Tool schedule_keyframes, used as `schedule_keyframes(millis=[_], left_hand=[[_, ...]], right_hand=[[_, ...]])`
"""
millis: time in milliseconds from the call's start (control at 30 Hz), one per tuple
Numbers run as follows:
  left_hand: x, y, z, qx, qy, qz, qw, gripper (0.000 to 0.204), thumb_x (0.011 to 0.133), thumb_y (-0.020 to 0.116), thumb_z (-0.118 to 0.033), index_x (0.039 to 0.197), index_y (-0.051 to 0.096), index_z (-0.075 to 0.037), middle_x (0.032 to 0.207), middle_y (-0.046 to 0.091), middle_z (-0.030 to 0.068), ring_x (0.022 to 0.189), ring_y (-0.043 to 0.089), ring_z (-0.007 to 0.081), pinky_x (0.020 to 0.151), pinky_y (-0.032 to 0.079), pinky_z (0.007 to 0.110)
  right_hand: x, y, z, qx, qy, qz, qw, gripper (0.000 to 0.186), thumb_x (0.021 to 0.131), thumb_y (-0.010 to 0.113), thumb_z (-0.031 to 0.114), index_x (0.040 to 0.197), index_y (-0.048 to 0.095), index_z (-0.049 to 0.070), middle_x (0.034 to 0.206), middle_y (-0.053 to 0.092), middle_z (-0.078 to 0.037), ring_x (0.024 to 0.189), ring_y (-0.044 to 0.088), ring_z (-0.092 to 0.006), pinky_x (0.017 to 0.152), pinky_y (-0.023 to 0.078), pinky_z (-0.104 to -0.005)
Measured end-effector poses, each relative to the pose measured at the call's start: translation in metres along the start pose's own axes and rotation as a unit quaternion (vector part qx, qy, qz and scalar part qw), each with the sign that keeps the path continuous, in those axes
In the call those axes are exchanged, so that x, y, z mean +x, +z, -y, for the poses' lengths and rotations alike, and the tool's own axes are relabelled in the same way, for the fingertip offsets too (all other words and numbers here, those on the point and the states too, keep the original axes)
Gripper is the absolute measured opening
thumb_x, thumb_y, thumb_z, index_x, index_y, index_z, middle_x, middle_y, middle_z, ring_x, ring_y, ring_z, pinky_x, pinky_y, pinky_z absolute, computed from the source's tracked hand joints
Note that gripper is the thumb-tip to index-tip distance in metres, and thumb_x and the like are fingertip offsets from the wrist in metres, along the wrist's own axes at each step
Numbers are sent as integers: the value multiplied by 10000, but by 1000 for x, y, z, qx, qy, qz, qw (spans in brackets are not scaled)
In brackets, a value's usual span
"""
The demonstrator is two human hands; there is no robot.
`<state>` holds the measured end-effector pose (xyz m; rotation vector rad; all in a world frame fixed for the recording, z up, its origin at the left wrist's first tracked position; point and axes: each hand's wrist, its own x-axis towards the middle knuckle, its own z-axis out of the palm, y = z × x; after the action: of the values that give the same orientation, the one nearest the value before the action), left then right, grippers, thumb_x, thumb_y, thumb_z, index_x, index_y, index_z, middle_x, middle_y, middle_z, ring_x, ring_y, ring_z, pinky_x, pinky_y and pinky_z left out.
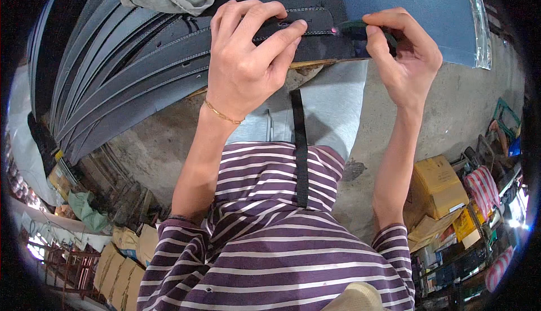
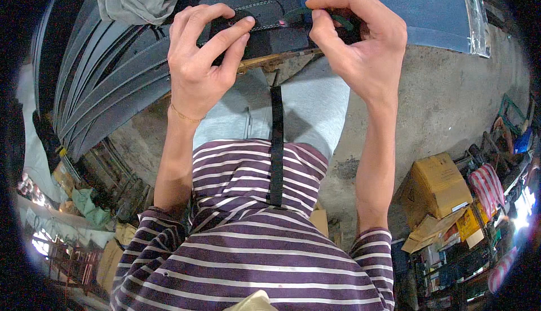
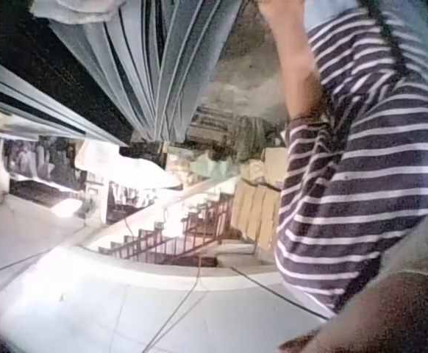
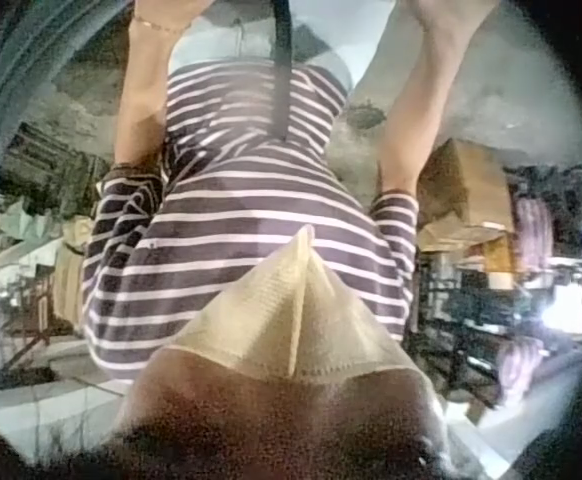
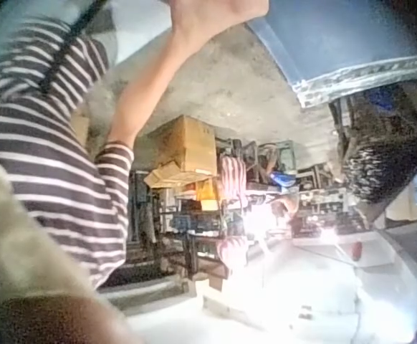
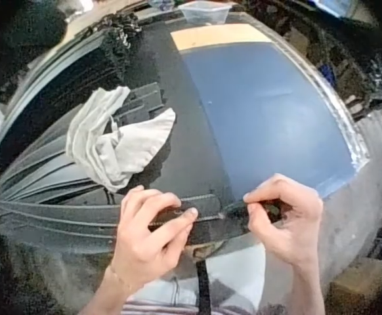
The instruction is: Applying edge dye to leather strips using a small applicator tool and wiping with a cloth.
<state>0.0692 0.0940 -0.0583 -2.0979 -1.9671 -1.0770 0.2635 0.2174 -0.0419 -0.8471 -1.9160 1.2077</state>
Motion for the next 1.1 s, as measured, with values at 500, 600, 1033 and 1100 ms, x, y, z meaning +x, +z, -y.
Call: schedule_keyframes(millis=[500,600,1033,1100], left_hand=[[0,0,0,5,-4,2,1000,252,733,777,-51,972,778,-130,1002,659,50,955,610,292,908,477,456],[0,0,0,5,-6,2,1000,250,733,778,-52,971,778,-130,1002,658,49,954,611,289,909,477,457],[-3,5,4,2,2,-14,1000,204,726,773,-94,924,763,-142,1009,637,19,969,582,254,926,435,442],[-3,5,4,3,4,-17,1000,202,728,773,-94,924,762,-142,1010,637,20,972,581,255,926,435,442]], right_hand=[[1,-2,0,-7,-13,14,1000,110,802,665,-40,900,712,-24,775,641,-20,709,584,-60,634,458,-206],[1,-2,-1,-16,-18,21,999,111,803,669,-40,904,714,-27,778,644,-25,707,588,-62,634,460,-206],[1,-2,-2,-26,-35,25,999,112,806,671,-50,905,719,-30,783,653,-34,701,592,-67,632,464,-207],[1,-1,-1,16,-2,4,1000,114,800,673,-49,901,721,-28,776,653,-36,695,591,-70,633,466,-210]])
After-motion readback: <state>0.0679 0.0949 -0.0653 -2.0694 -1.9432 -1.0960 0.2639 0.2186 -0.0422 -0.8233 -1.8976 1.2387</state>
